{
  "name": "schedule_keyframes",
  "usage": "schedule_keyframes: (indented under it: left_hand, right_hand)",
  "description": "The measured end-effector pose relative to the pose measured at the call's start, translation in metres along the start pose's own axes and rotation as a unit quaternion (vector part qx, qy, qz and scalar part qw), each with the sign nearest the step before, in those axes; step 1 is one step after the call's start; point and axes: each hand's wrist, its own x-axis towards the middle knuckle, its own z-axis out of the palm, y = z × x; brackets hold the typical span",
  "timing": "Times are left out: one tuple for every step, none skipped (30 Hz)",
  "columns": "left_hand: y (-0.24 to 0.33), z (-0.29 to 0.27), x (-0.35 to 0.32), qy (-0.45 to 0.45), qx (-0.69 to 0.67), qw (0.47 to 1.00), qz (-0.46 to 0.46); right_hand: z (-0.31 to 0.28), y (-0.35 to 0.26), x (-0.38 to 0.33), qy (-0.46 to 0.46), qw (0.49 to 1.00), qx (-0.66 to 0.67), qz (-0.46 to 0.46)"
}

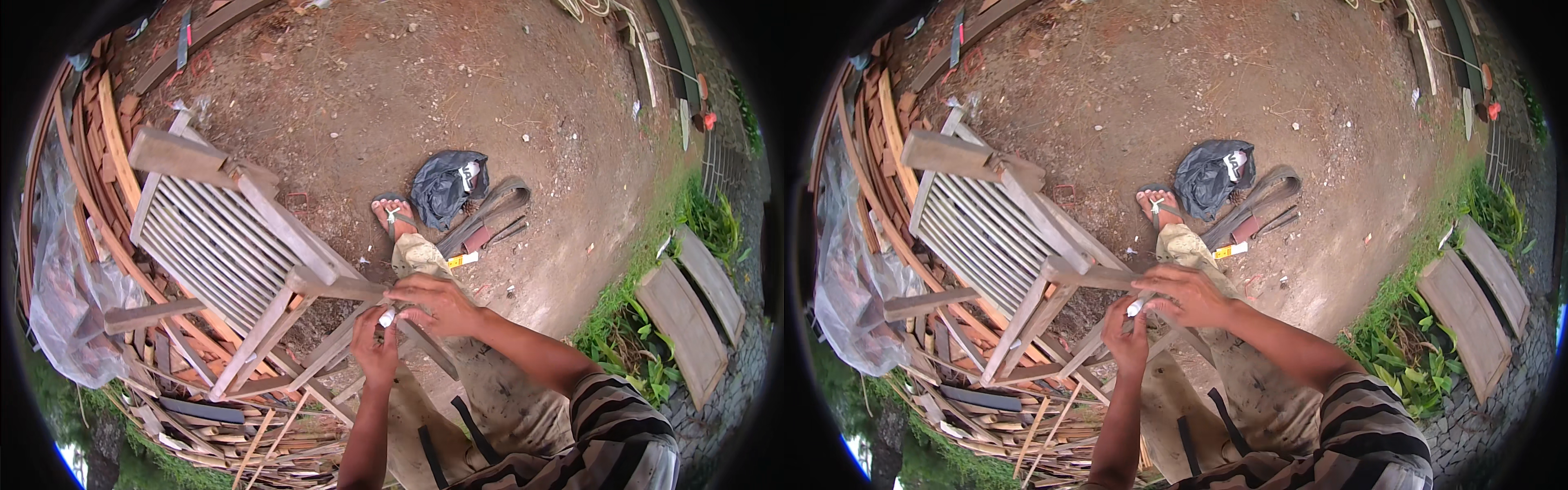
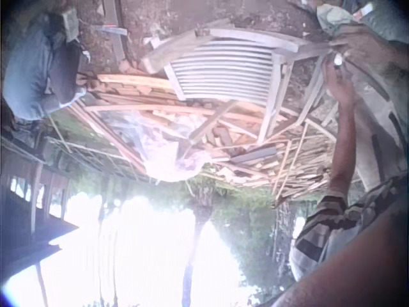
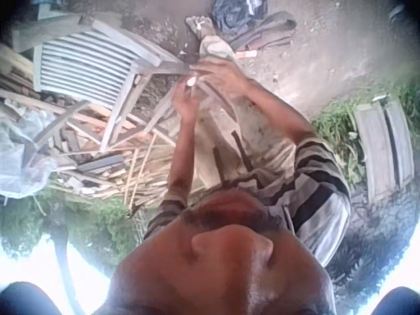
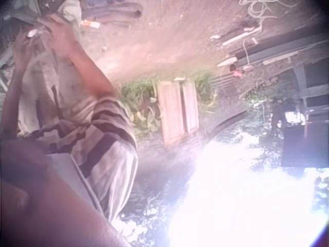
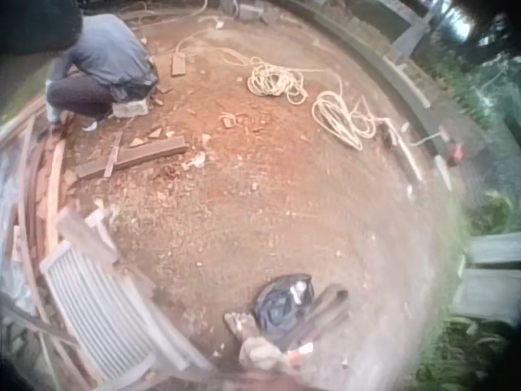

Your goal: The person applies glue to the joints of a wooden chair frame and attaches wooden slats to the seat. They then use a sanding block to smooth the edges of the slats and frame.

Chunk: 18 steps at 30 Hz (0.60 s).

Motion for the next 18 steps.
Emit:
schedule_keyframes:
  left_hand:
    - [0.002,0.01,0.008,-0.008,0.006,1.0,-0.007]
    - [0.005,0.022,0.015,-0.025,0.013,0.999,-0.021]
    - [0.009,0.034,0.019,-0.051,0.018,0.999,-0.007]
    - [0.013,0.046,0.021,-0.077,0.024,0.997,0.007]
    - [0.015,0.059,0.025,-0.102,0.029,0.994,0.022]
    - [0.018,0.073,0.026,-0.13,0.028,0.991,0.028]
    - [0.022,0.084,0.023,-0.155,0.031,0.987,0.029]
    - [0.026,0.093,0.019,-0.18,0.034,0.983,0.027]
    - [0.035,0.102,0.017,-0.197,0.019,0.98,0.017]
    - [0.044,0.111,0.014,-0.214,0.003,0.977,0.005]
    - [0.054,0.119,0.014,-0.227,-0.014,0.974,-0.004]
    - [0.065,0.126,0.015,-0.241,-0.015,0.97,-0.007]
    - [0.075,0.131,0.014,-0.255,-0.017,0.967,-0.009]
    - [0.084,0.136,0.014,-0.27,-0.02,0.963,-0.011]
    - [0.09,0.141,0.014,-0.266,-0.023,0.963,-0.022]
    - [0.095,0.143,0.012,-0.264,-0.027,0.963,-0.034]
    - [0.098,0.143,0.009,-0.262,-0.029,0.964,-0.046]
    - [0.098,0.144,0.006,-0.253,-0.026,0.965,-0.064]
  right_hand:
    - [-0.019,0.019,0.01,0.027,0.999,-0.033,0.001]
    - [-0.035,0.057,0.021,0.069,0.994,-0.079,0.043]
    - [-0.049,0.105,0.031,0.109,0.982,-0.126,0.087]
    - [-0.062,0.148,0.044,0.129,0.966,-0.178,0.14]
    - [-0.074,0.188,0.059,0.147,0.943,-0.228,0.191]
    - [-0.087,0.221,0.072,0.153,0.919,-0.296,0.211]
    - [-0.095,0.246,0.084,0.153,0.891,-0.36,0.229]
    - [-0.101,0.261,0.095,0.128,0.881,-0.38,0.251]
    - [-0.108,0.272,0.102,0.102,0.87,-0.399,0.272]
    - [-0.109,0.279,0.103,0.074,0.857,-0.418,0.293]
    - [-0.103,0.286,0.1,0.027,0.872,-0.385,0.302]
    - [-0.096,0.298,0.09,-0.018,0.882,-0.353,0.312]
    - [-0.086,0.308,0.078,-0.063,0.889,-0.319,0.321]
    - [-0.073,0.315,0.066,-0.095,0.897,-0.296,0.313]
    - [-0.062,0.323,0.053,-0.1,0.904,-0.269,0.317]
    - [-0.051,0.328,0.039,-0.104,0.91,-0.24,0.321]
    - [-0.045,0.325,0.031,-0.108,0.916,-0.211,0.324]
    - [-0.039,0.322,0.025,-0.074,0.922,-0.196,0.325]
